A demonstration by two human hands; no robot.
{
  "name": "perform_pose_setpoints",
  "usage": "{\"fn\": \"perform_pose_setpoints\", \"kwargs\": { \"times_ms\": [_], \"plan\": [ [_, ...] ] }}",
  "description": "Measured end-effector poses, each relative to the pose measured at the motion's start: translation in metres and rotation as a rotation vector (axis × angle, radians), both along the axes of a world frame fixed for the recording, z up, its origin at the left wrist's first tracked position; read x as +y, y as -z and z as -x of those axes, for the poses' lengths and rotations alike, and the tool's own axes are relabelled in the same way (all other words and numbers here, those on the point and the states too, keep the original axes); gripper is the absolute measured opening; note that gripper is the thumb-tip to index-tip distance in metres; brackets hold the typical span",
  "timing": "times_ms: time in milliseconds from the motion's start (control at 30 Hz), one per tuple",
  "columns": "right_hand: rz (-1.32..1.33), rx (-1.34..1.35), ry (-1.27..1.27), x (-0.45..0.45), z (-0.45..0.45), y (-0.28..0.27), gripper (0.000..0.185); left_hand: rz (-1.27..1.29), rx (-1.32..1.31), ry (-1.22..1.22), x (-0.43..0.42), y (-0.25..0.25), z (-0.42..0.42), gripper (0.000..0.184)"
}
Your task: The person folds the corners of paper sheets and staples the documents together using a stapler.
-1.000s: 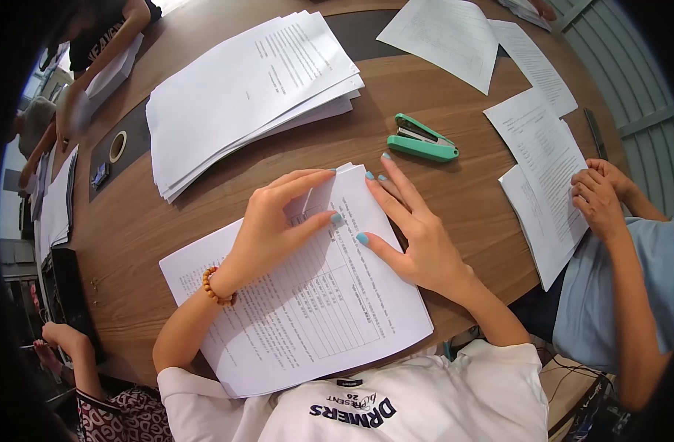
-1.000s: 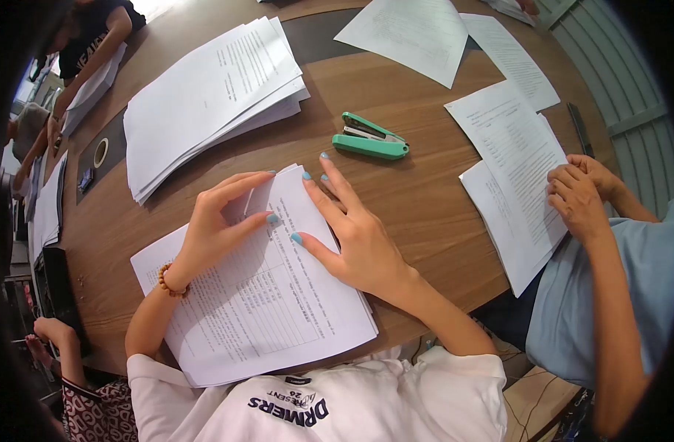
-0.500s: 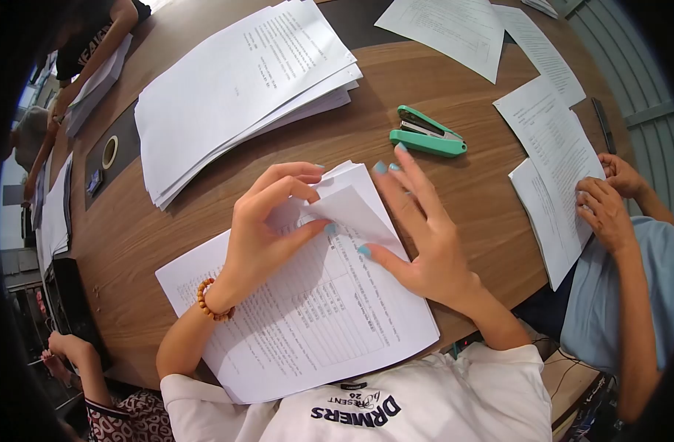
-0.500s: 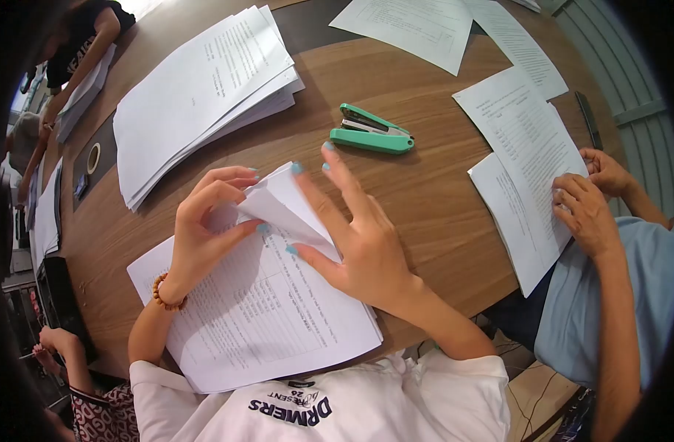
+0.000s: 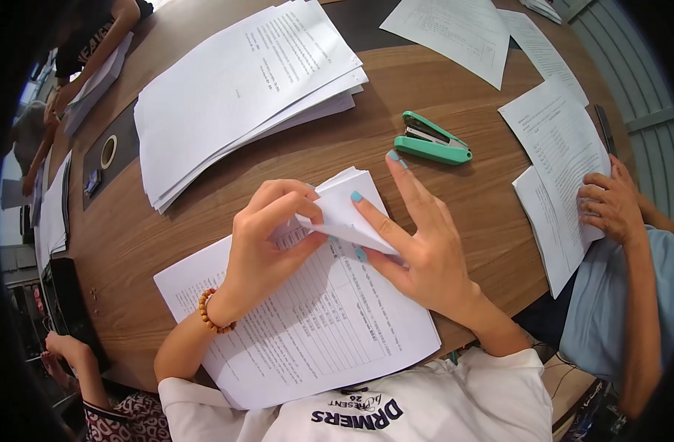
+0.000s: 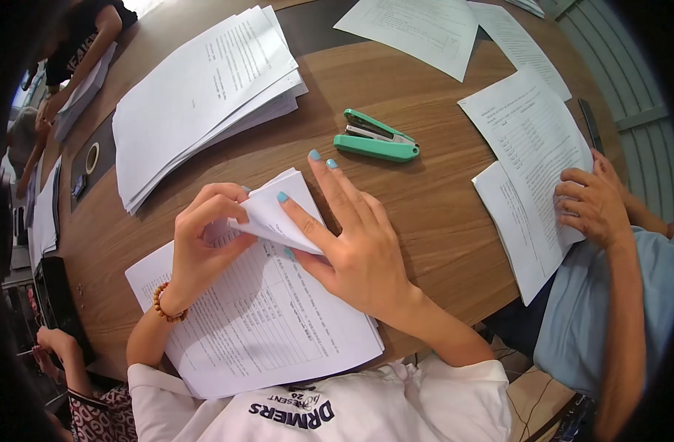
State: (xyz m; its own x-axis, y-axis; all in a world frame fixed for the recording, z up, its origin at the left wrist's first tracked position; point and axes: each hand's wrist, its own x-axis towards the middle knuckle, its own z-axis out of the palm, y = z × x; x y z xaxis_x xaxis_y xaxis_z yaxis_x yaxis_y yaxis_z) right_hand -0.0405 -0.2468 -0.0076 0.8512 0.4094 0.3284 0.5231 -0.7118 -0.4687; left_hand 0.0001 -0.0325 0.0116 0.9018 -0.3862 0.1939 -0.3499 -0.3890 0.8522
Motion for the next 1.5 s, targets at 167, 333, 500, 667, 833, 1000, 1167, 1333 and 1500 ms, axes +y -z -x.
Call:
{"fn": "perform_pose_setpoints", "kwargs": {
  "times_ms": [167,333,500,667,833,1000,1167,1333,1500],
  "plan": [
    [-0.2,0.062,0.101,0.0,-0.004,-0.006,0.071,0.208,0.114,-0.063,-0.003,0.003,0.002,0.024],
    [-0.065,0.068,0.057,-0.005,-0.007,-0.006,0.071,0.029,-0.044,0.018,0.003,0.008,-0.001,0.022],
    [-0.032,0.007,0.062,-0.002,-0.002,-0.002,0.061,-0.04,-0.076,0.006,0.002,0.002,-0.001,0.023],
    [-0.005,-0.052,0.082,0.001,0.0,-0.002,0.065,-0.145,-0.148,-0.032,0.004,0.007,0.003,0.023],
    [-0.12,0.022,0.115,-0.001,-0.004,0.001,0.065,0.001,-0.072,-0.157,-0.008,-0.001,0.007,0.024],
    [-0.028,0.03,0.08,-0.002,-0.005,-0.003,0.062,-0.208,-0.264,-0.025,0.002,0.004,0.003,0.022],
    [-0.009,-0.043,0.06,-0.001,-0.001,0.002,0.06,-0.183,-0.289,-0.039,0.0,0.0,0.003,0.022],
    [-0.106,-0.008,0.105,0.0,-0.002,0.001,0.064,-0.188,-0.207,-0.119,-0.002,0.002,0.007,0.024],
    [-0.068,0.024,0.076,-0.003,-0.005,0.003,0.074,-0.135,-0.244,-0.031,0.004,0.011,0.002,0.039]
  ]
}}
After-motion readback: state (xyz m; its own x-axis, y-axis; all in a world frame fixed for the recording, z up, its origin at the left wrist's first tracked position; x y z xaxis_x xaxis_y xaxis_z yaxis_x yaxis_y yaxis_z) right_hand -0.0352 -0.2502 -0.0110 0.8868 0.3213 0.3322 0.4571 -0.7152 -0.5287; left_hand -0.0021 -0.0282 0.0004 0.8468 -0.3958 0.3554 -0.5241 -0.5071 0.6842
